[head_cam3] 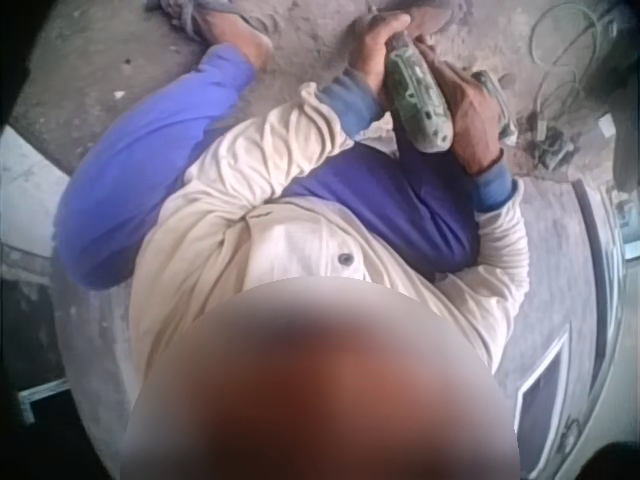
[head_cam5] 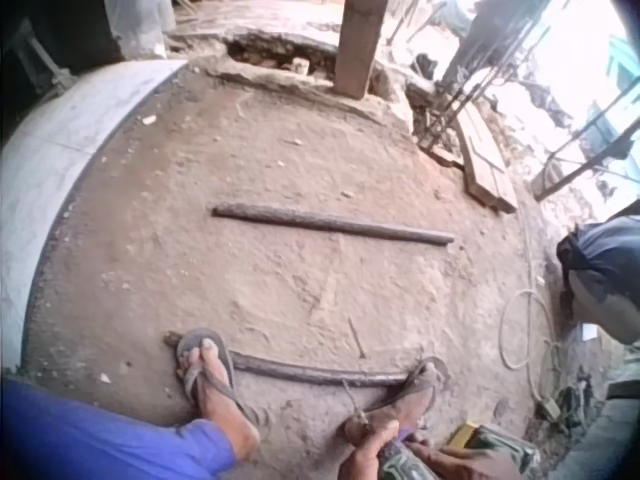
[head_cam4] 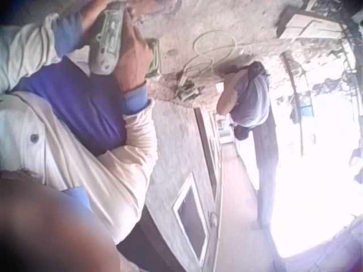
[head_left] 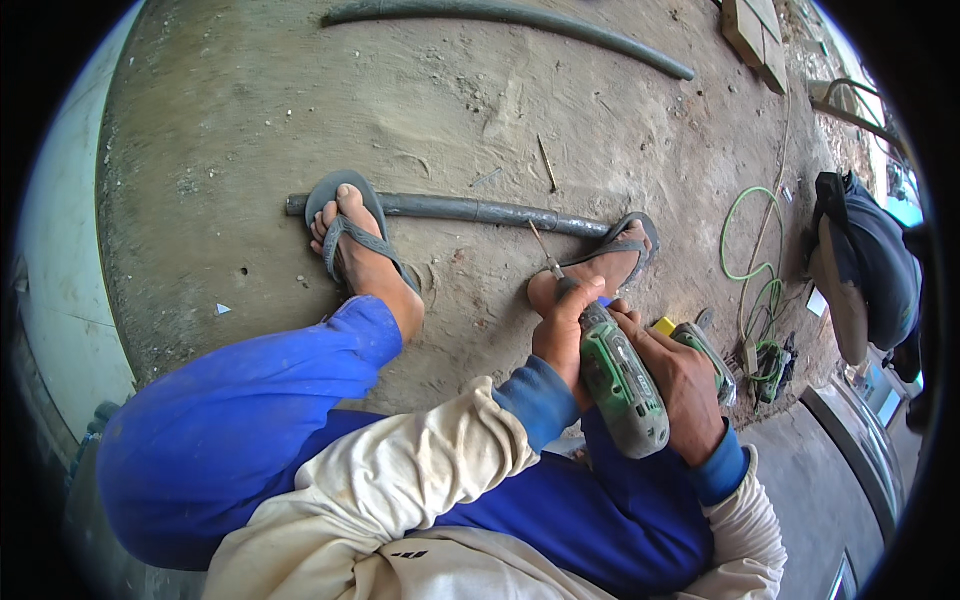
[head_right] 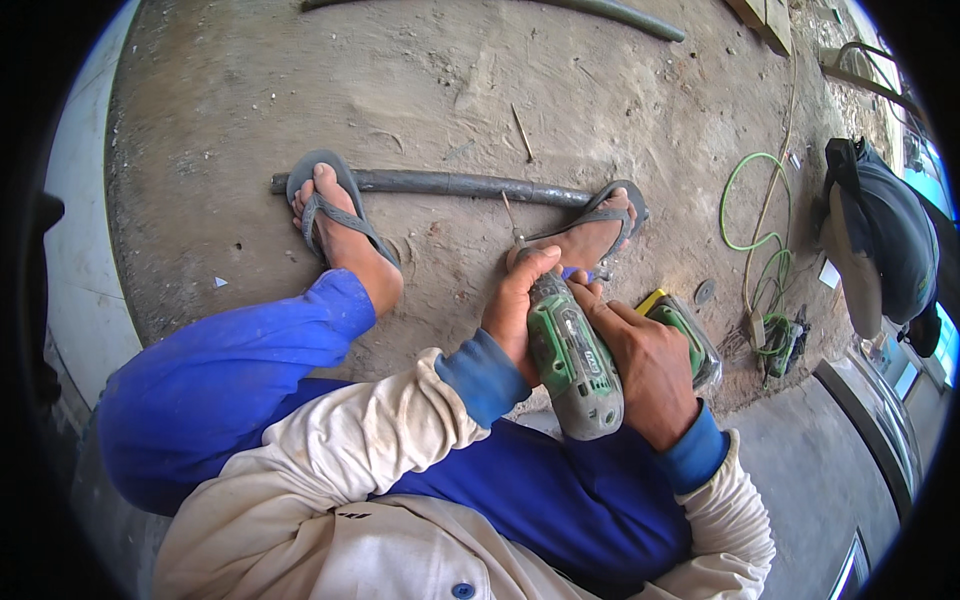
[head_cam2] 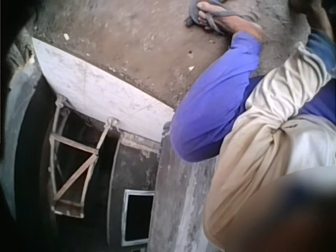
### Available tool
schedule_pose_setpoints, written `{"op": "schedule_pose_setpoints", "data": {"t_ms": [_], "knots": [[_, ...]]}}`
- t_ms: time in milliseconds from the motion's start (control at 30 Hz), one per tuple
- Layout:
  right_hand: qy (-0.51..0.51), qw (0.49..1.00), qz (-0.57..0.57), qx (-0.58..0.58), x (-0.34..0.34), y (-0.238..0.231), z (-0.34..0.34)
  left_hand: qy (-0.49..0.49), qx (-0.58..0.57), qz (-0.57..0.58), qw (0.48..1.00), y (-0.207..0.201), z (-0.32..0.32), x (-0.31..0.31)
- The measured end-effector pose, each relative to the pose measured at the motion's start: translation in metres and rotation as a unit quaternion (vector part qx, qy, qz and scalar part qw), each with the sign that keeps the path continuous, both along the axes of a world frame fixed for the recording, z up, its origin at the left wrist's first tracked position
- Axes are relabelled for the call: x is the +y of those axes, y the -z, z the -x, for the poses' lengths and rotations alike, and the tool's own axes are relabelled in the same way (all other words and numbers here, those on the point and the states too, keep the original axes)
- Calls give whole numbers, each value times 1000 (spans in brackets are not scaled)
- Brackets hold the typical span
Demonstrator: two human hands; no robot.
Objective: The person sits on the ground and repeatedly uses a hammer to drive nails into a black pipe, then uses a cordless drill to drive the nails further. The person handles multiple pipe segments, repositioning them as needed.
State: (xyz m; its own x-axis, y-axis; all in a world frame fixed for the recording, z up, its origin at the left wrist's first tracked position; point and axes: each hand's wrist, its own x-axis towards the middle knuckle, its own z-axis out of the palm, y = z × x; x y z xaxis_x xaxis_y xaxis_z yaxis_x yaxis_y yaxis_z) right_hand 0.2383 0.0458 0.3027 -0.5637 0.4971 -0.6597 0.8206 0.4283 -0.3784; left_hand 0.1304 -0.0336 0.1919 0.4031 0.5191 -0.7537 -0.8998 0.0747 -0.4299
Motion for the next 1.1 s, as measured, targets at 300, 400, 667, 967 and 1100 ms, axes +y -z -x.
{"op": "schedule_pose_setpoints", "data": {"t_ms": [300, 400, 667, 967, 1100], "knots": [[-7, 1000, -21, 12, 0, 4, -7, -2, -3, 1, 1000, 7, -6, 6], [-2, 1000, -23, 18, 0, 4, -6, -6, 18, -12, 1000, 6, -3, 8], [28, 999, -13, 25, 1, 2, -1, -1, 6, 14, 1000, 1, 2, 15], [40, 999, -8, 8, 0, 0, 3, 16, -7, 11, 1000, 3, 6, 15], [48, 999, -17, 9, -1, -1, 6, 22, -5, 10, 1000, 4, 7, 15]]}}
